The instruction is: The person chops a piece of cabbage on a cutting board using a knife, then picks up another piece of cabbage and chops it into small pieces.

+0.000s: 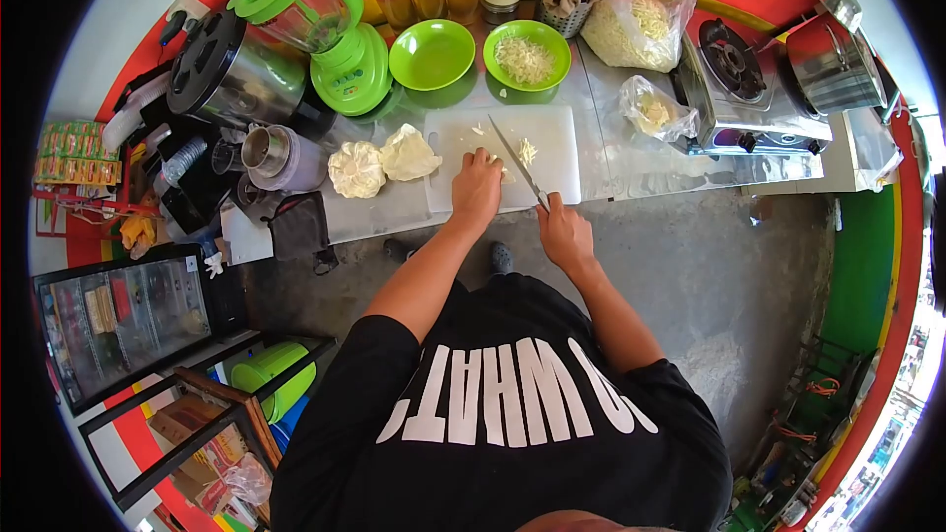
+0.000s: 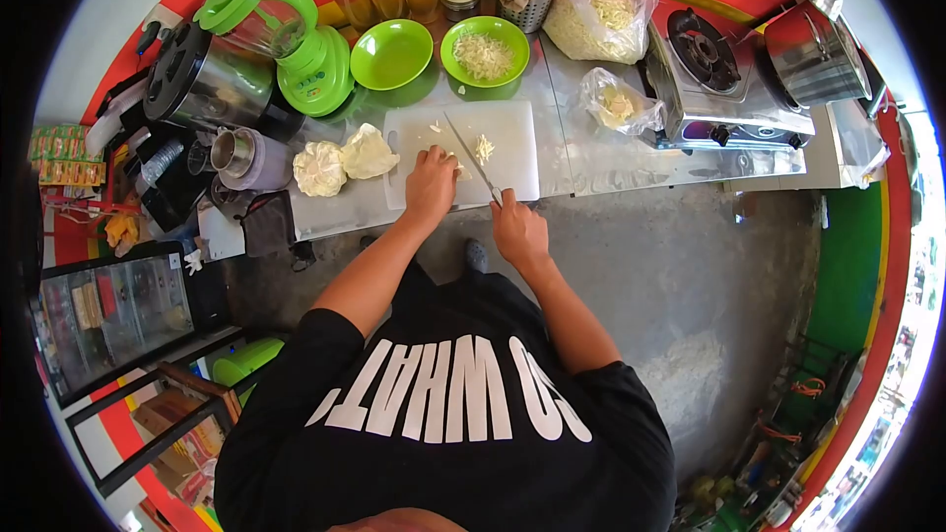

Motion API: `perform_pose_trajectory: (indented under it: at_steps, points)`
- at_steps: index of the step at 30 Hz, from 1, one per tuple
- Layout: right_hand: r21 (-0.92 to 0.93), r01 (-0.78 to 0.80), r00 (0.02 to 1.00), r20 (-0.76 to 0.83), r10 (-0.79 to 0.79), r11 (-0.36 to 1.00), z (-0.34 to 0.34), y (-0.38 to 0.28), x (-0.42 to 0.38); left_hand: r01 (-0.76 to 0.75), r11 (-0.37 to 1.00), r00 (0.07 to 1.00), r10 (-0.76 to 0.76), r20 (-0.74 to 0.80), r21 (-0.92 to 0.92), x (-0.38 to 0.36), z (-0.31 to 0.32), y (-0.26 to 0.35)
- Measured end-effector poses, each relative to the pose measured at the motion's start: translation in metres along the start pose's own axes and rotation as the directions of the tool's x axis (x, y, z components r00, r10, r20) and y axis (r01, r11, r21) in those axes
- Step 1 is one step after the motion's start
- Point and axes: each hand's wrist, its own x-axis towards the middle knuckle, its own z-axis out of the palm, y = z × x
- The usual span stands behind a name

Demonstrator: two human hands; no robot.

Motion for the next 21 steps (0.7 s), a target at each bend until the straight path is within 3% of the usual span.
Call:
perform_pose_trajectory:
  at_steps: [2, 6, 11, 15, 21]
  points:
    - [0.002, 0.001, 1.000, 0.003, -0.001, 1.000, 0.002, 0.001, -0.005, -0.095, 0.991, 0.971, 0.113, -0.209, 0.092, -0.001, 0.007, 0.000]
    - [-0.032, -0.022, 0.999, 0.043, 0.023, 0.999, 0.004, -0.002, -0.011, -0.174, 0.984, 0.973, 0.175, -0.148, 0.022, -0.006, 0.015, -0.001]
    - [-0.099, -0.016, 0.991, 0.130, 0.029, 0.995, -0.007, -0.008, -0.011, -0.300, 0.954, 0.929, 0.286, -0.234, -0.028, -0.015, 0.014, -0.006]
    - [-0.154, 0.008, 0.985, 0.171, 0.019, 0.988, -0.025, -0.024, -0.012, -0.283, 0.959, 0.948, 0.277, -0.157, -0.018, -0.015, 0.012, -0.008]
    - [-0.241, -0.005, 0.992, 0.119, 0.035, 0.971, 0.005, -0.021, -0.014, -0.201, 0.976, 0.978, 0.206, -0.044, 0.085, -0.006, 0.013, 0.000]
